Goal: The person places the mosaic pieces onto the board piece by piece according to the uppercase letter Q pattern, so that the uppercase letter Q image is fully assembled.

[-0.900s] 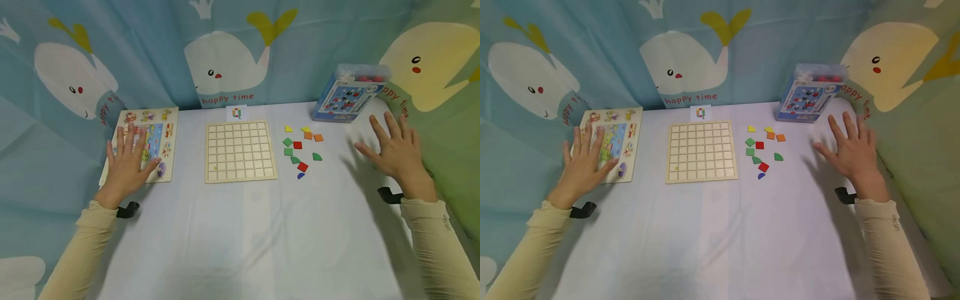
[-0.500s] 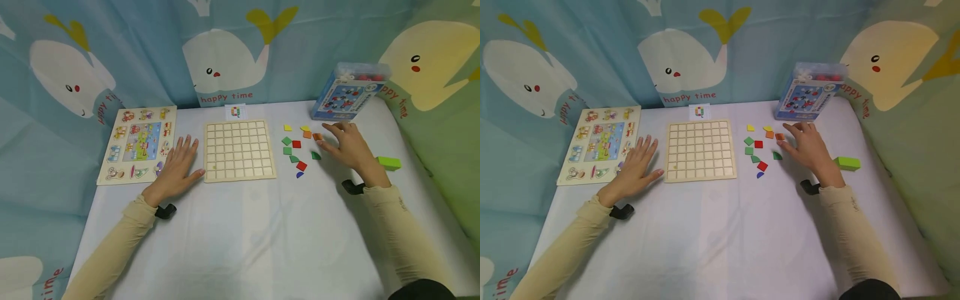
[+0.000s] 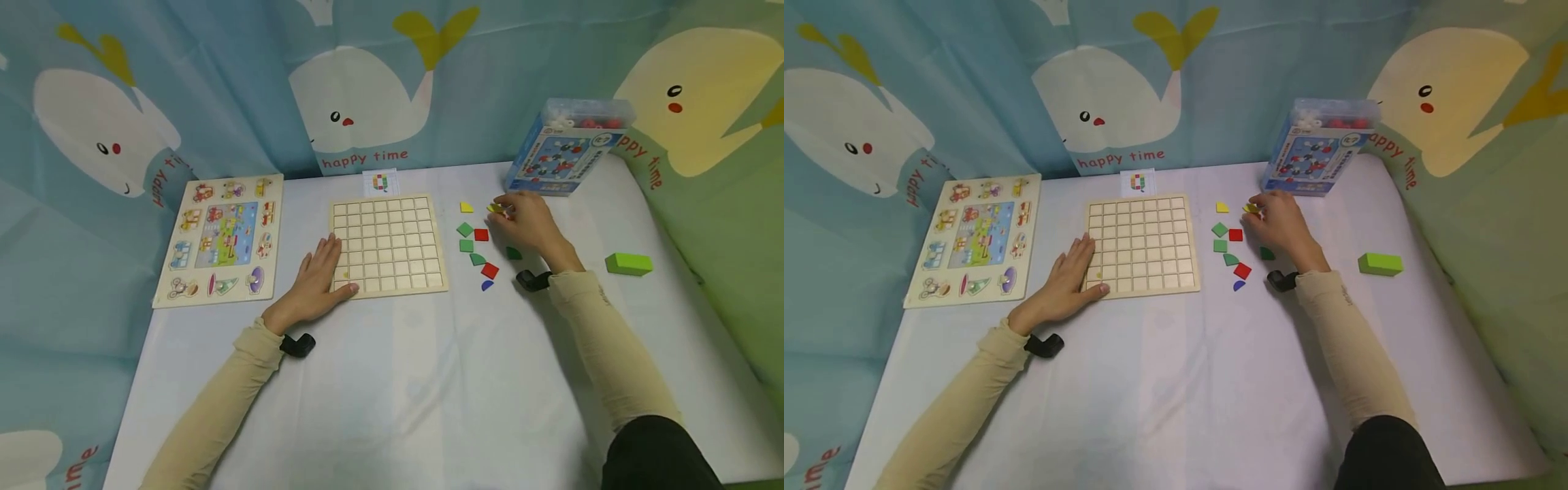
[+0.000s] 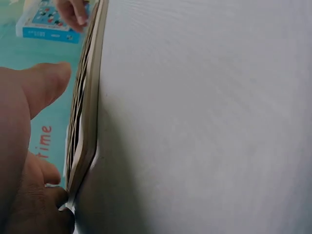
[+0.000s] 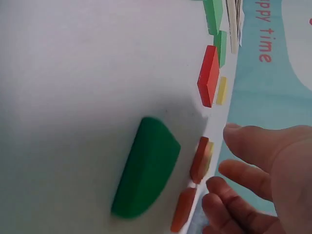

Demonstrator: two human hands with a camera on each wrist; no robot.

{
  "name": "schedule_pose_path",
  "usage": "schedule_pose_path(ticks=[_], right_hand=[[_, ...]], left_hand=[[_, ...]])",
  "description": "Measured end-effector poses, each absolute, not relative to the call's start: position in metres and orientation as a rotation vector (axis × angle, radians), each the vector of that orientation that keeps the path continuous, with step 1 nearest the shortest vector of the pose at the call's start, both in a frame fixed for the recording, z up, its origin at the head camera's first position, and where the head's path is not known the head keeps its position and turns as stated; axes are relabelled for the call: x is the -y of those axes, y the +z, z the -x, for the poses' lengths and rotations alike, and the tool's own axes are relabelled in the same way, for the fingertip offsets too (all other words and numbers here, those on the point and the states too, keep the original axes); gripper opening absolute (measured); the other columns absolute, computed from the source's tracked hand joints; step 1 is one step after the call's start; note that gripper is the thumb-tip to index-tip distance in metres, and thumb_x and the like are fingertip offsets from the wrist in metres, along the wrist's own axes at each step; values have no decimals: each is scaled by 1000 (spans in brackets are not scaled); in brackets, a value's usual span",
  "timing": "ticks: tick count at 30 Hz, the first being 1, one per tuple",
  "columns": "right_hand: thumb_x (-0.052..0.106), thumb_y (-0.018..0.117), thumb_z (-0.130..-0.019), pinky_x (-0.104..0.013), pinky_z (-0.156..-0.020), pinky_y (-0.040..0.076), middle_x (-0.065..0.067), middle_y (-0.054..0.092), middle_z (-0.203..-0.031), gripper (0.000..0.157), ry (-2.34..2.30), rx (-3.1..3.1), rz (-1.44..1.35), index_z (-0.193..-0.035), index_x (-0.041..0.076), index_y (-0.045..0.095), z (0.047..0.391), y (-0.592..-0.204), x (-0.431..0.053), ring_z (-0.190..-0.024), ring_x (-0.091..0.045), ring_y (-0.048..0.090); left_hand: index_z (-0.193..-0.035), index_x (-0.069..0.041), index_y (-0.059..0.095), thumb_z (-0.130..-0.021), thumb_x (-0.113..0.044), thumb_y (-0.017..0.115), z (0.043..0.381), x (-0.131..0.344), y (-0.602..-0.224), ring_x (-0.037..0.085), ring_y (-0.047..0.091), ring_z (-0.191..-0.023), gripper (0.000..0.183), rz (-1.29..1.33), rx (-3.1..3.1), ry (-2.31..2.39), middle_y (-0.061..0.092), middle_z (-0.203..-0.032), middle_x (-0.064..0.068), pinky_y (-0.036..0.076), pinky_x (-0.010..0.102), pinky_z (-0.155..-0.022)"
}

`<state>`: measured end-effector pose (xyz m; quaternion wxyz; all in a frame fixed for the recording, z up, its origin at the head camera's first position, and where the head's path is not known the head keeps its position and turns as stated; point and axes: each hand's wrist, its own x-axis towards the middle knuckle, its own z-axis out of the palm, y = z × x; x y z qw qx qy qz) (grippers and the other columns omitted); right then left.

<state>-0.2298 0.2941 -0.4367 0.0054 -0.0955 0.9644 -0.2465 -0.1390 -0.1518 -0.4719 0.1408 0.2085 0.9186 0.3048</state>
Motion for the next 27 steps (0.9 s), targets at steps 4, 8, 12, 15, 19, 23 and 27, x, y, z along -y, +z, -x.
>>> schedule_pose_path(ticks=[4,8,12,15,19,23,27], right_hand=[[18,72,-101,-59,-98,48,-30,67,-121,39,-770,-3014,246,-128,-9,69,236,-441,-291,-110,-44,59],[15,71,-100,-60,-98,49,-31,68,-119,34,-780,-3012,199,-124,-10,70,242,-443,-289,-110,-45,60],[13,69,-101,-58,-96,51,-30,69,-115,30,-813,-2986,135,-122,-8,70,246,-442,-288,-106,-43,62],[14,68,-102,-54,-92,51,-29,69,-112,27,-816,-2966,83,-119,-7,70,247,-442,-288,-101,-41,60],[21,72,-102,-48,-84,51,-27,70,-106,29,-808,-2978,41,-112,-7,70,246,-442,-289,-94,-38,60],[28,78,-98,-44,-77,50,-26,71,-102,36,-802,-2996,20,-107,-6,69,245,-442,-290,-89,-36,62],[33,80,-97,-39,-70,48,-23,68,-97,40,-786,-2996,2,-104,-3,67,246,-443,-291,-85,-34,60]], left_hand=[[-169,-1,-5,-104,-49,63,138,151,-473,31,-16,-165,106,-555,-2643,877,-16,-178,14,-9,57,-130],[-168,2,-5,-100,-48,70,138,152,-475,32,-17,-164,113,-531,-2650,895,-16,-177,16,-8,56,-130],[-168,3,-4,-97,-47,73,138,152,-475,34,-16,-164,116,-522,-2653,922,-14,-177,17,-8,56,-130],[-168,3,-3,-97,-47,74,136,152,-475,34,-16,-165,116,-522,-2654,930,-13,-177,17,-8,56,-130],[-168,3,-2,-98,-45,74,136,153,-475,35,-15,-165,114,-526,-2655,944,-12,-178,18,-7,57,-130],[-168,4,-1,-98,-45,74,136,153,-475,35,-15,-165,114,-521,-2652,961,-11,-178,18,-7,57,-130],[-168,3,-1,-98,-45,74,136,152,-476,35,-15,-165,114,-517,-2655,964,-11,-178,18,-7,57,-130]])
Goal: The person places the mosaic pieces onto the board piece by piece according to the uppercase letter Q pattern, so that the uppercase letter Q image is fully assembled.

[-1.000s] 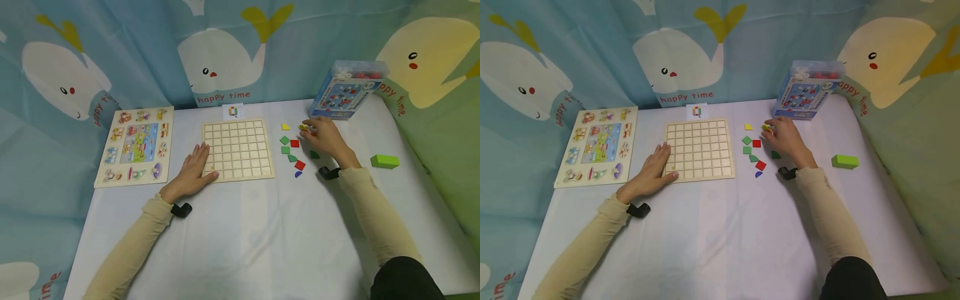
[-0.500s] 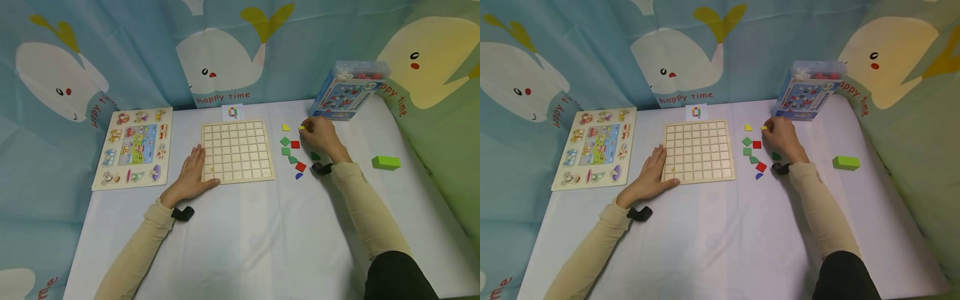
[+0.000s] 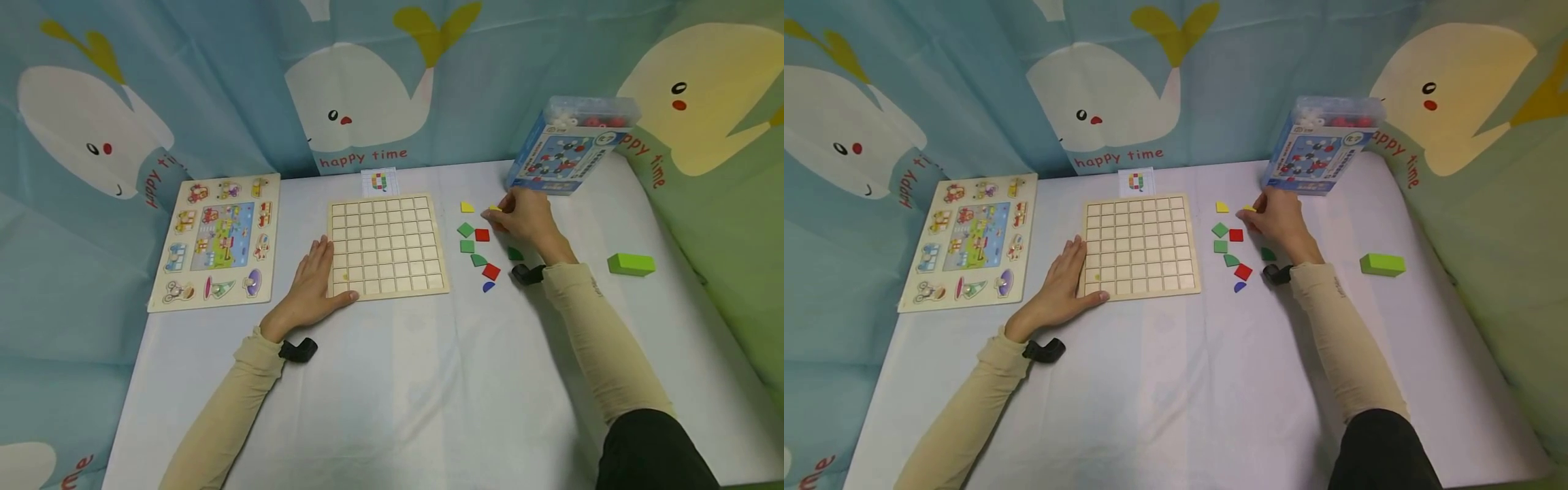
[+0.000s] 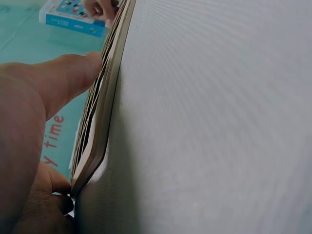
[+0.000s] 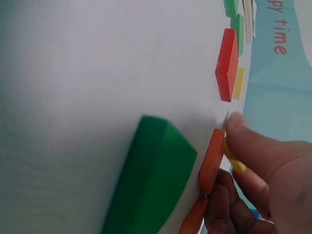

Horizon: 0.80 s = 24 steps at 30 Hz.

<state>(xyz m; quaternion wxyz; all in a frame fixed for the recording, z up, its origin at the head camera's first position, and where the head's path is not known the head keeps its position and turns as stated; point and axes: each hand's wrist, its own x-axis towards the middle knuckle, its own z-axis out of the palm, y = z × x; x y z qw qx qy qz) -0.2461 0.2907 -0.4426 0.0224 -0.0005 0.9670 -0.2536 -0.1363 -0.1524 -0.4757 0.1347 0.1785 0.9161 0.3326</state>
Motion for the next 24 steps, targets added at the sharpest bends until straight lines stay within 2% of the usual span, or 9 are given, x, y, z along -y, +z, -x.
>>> schedule_pose_path(ticks=[4,9,12,15,19,24], right_hand=[[30,77,-98,-34,-65,46,-21,67,-94,35,-795,-2995,31,-103,-2,65,250,-443,-289,-80,-31,59],[19,70,-102,-32,-59,45,-23,69,-90,32,-896,-2984,157,-124,-3,66,252,-445,-291,-70,-29,59],[19,67,-103,-31,-58,45,-21,68,-87,30,-942,-2968,206,-126,0,71,252,-447,-293,-70,-28,57],[25,70,-103,-29,-58,45,-20,70,-90,28,-980,-2956,174,-122,5,76,250,-447,-293,-75,-27,57],[28,78,-99,-24,-57,47,-23,74,-102,34,-1096,-2939,78,-126,8,78,248,-446,-290,-77,-25,61],[24,83,-95,-17,-61,50,-24,76,-110,38,-1227,-2915,20,-130,10,78,247,-444,-286,-79,-8,64]], left_hand=[[-168,3,-1,-98,-45,74,136,153,-477,35,-14,-165,114,-516,-2663,963,-11,-178,17,-7,57,-130],[-168,3,-1,-97,-46,74,136,154,-477,34,-14,-165,114,-525,-2673,957,-11,-178,17,-6,57,-131],[-169,2,-2,-97,-47,73,136,154,-478,32,-15,-165,114,-522,-2673,947,-12,-178,16,-7,56,-131],[-169,2,-2,-98,-48,72,136,154,-479,31,-16,-165,114,-514,-2669,946,-12,-178,15,-7,55,-131],[-169,2,-2,-98,-47,72,136,154,-479,32,-15,-165,114,-516,-2672,951,-12,-178,16,-7,56,-131],[-168,2,-2,-98,-46,73,136,154,-478,33,-15,-165,114,-519,-2672,955,-12,-178,17,-7,56,-131]])
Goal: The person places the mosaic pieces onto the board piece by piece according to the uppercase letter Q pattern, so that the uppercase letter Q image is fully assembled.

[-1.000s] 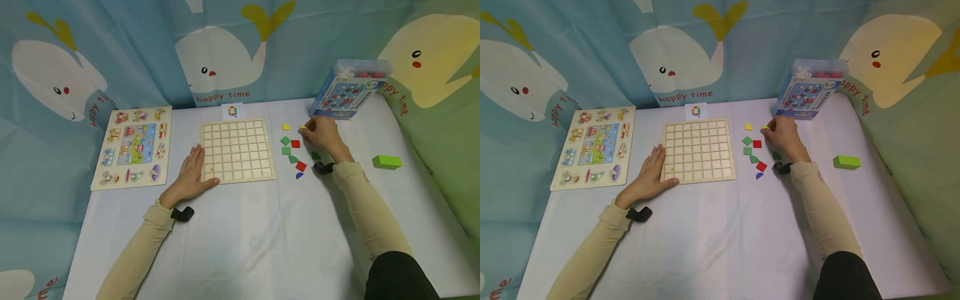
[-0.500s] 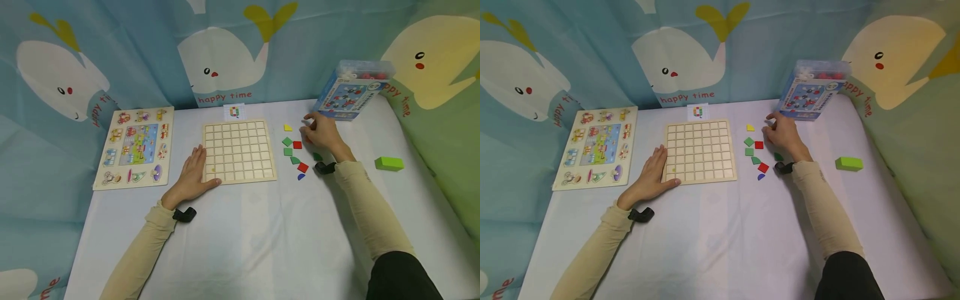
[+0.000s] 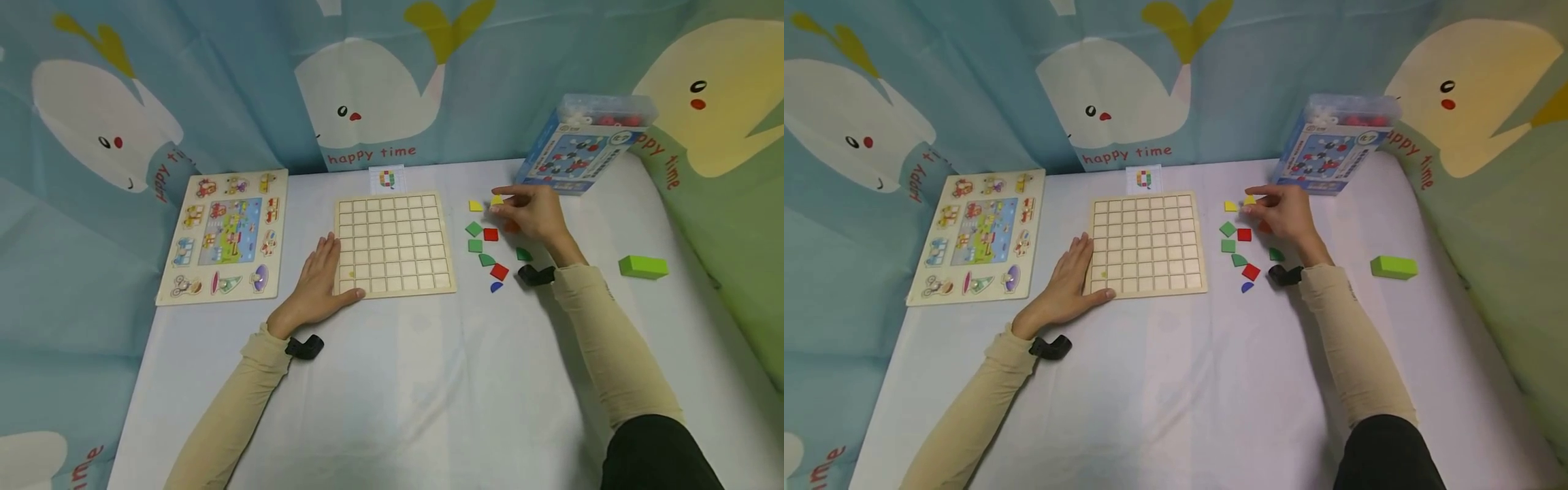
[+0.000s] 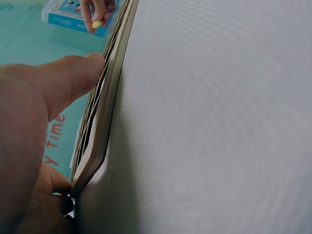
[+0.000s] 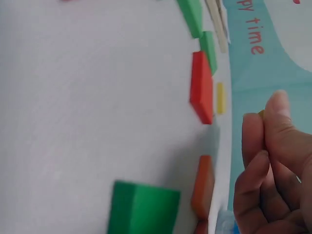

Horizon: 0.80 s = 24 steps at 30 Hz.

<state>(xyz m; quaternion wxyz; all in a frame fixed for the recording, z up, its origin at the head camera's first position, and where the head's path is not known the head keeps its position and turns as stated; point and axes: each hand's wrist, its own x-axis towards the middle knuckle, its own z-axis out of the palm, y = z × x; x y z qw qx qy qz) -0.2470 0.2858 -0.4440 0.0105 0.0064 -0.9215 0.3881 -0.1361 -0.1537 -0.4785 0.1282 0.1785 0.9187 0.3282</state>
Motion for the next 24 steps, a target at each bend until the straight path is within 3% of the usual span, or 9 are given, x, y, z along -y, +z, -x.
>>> schedule_pose_path(ticks=[6,10,13,19,24], right_hand=[[22,82,-95,-16,-63,51,-20,77,-115,39,1306,2831,-46,-132,13,77,248,-441,-279,-81,-3,66],[22,81,-96,-24,-53,47,-10,80,-108,38,1394,2819,-59,-133,14,76,248,-443,-274,-76,-15,67],[22,78,-98,-26,-51,43,-2,80,-103,36,1455,2803,-96,-133,14,76,249,-446,-270,-75,-16,66],[16,76,-99,-16,-71,55,-9,82,-105,35,1568,2719,-250,-132,4,74,254,-453,-258,-83,-1,76],[14,78,-97,-16,-73,54,-12,79,-113,34,1567,2719,-322,-130,4,76,259,-454,-244,-87,1,71]], left_hand=[[-168,2,-2,-97,-46,74,136,154,-477,33,-15,-165,115,-524,-2670,945,-12,-178,16,-7,56,-131],[-168,2,-3,-95,-43,78,138,157,-477,32,-15,-165,118,-546,-2645,936,-13,-178,15,-7,55,-131],[-168,4,-3,-96,-39,78,140,161,-475,34,-16,-164,116,-571,-2608,959,-13,-178,17,-8,55,-130],[-167,6,5,-103,-21,69,143,168,-474,37,-12,-165,95,-588,-2563,1053,-6,-178,19,-6,56,-131],[-167,7,13,-102,-10,67,144,171,-475,42,-5,-164,86,-585,-2588,1099,3,-177,23,1,61,-130]])
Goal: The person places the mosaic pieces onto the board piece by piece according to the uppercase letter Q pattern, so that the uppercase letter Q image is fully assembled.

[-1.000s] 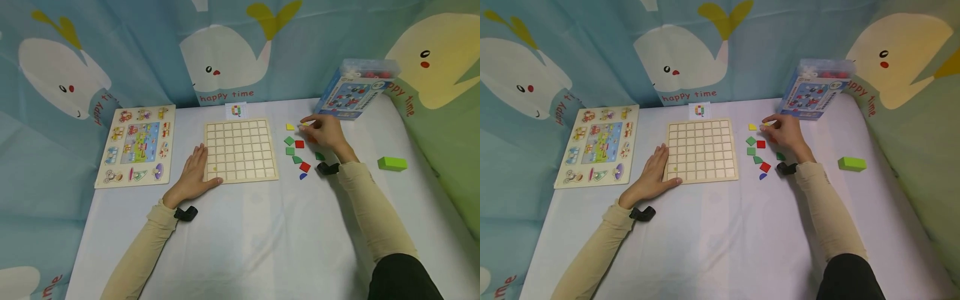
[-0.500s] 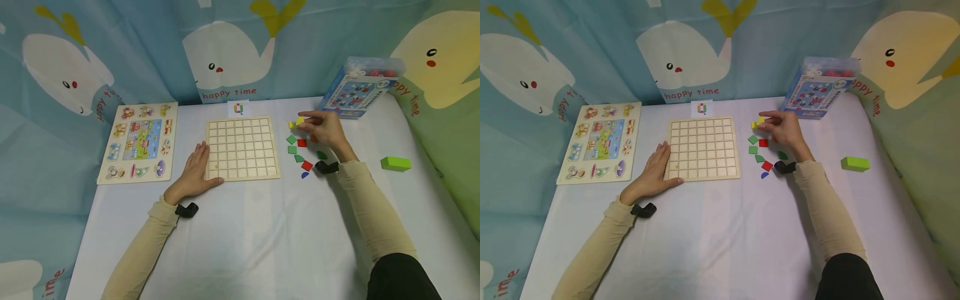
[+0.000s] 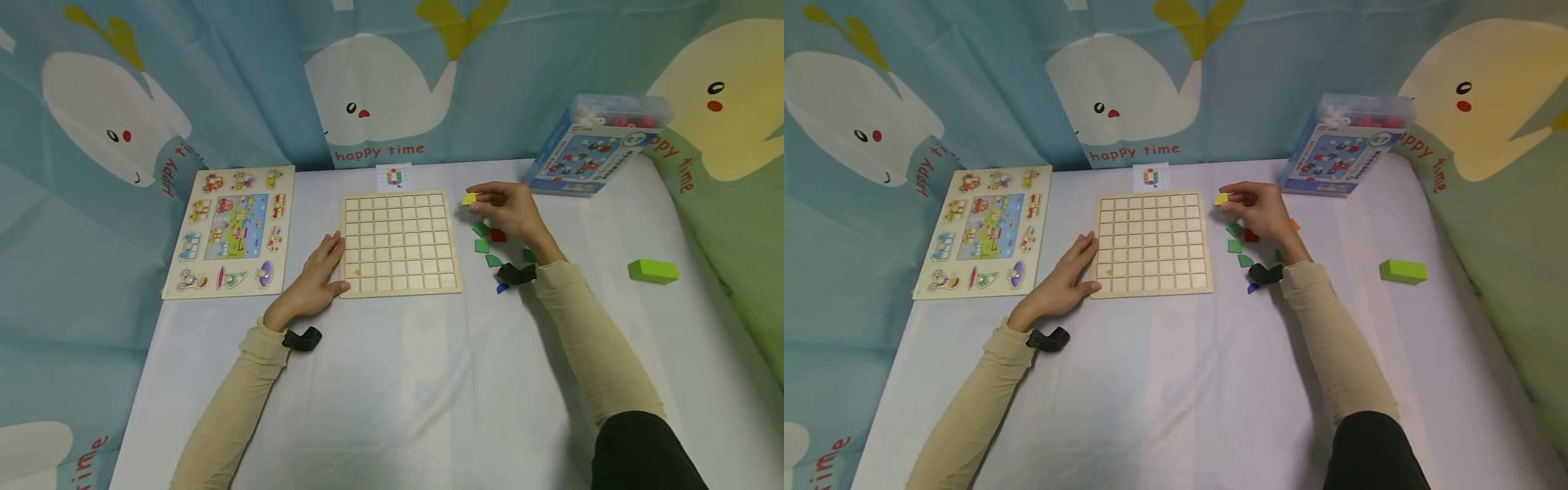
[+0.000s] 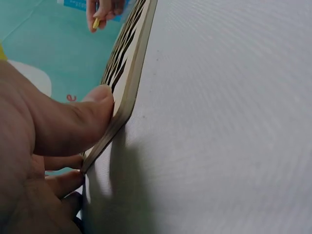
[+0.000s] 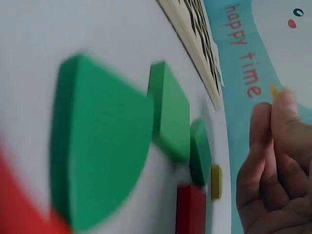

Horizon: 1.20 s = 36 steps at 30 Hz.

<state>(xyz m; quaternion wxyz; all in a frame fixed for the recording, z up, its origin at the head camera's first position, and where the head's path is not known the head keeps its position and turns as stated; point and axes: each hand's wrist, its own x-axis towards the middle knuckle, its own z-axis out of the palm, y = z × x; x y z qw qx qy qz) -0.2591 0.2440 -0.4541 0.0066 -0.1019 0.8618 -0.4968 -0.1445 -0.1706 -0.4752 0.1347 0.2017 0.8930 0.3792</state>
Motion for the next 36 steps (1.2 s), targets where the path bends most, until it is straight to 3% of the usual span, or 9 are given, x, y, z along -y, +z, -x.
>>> schedule_pose_path(ticks=[4,7,11,16,27,36], right_hand=[[12,80,-96,-17,-75,51,-14,76,-114,33,-1556,-2681,369,-128,5,77,263,-454,-230,-90,-6,66],[13,82,-95,-20,-74,49,-8,76,-106,32,-1614,-2627,375,-126,5,78,266,-455,-218,-91,-11,64],[14,83,-94,-21,-74,51,1,74,-98,31,-1669,-2571,388,-124,6,79,269,-458,-203,-89,-13,64],[12,83,-93,-20,-76,51,3,73,-95,29,-1649,-2559,440,-121,5,80,273,-461,-188,-87,-13,64],[7,84,-91,-20,-74,52,-14,74,-99,31,-1632,-2480,554,-121,4,80,279,-462,-150,-83,-13,65],[8,86,-89,-21,-73,51,-10,73,-97,30,-1568,-2510,552,-118,5,82,282,-463,-130,-82,-14,64]], left_hand=[[-167,3,22,-100,-9,71,144,171,-475,45,3,-162,84,-530,-2623,1123,9,-175,24,10,64,-128],[-165,-2,32,-96,-13,78,143,172,-475,45,20,-151,84,-462,-2687,1116,21,-167,25,21,61,-122],[-162,-6,41,-91,-17,85,140,174,-476,37,34,-119,84,-397,-2738,1104,40,-136,23,32,51,-104],[-161,-8,43,-90,-20,86,142,176,-477,30,34,-102,84,-409,-2753,1086,44,-107,14,31,39,-89],[-161,-8,43,-89,-21,87,145,177,-476,27,33,-94,86,-439,-2767,1075,44,-99,11,28,37,-83],[-161,-7,43,-88,-21,87,146,177,-476,26,33,-93,86,-446,-2764,1070,44,-98,11,28,36,-82]])
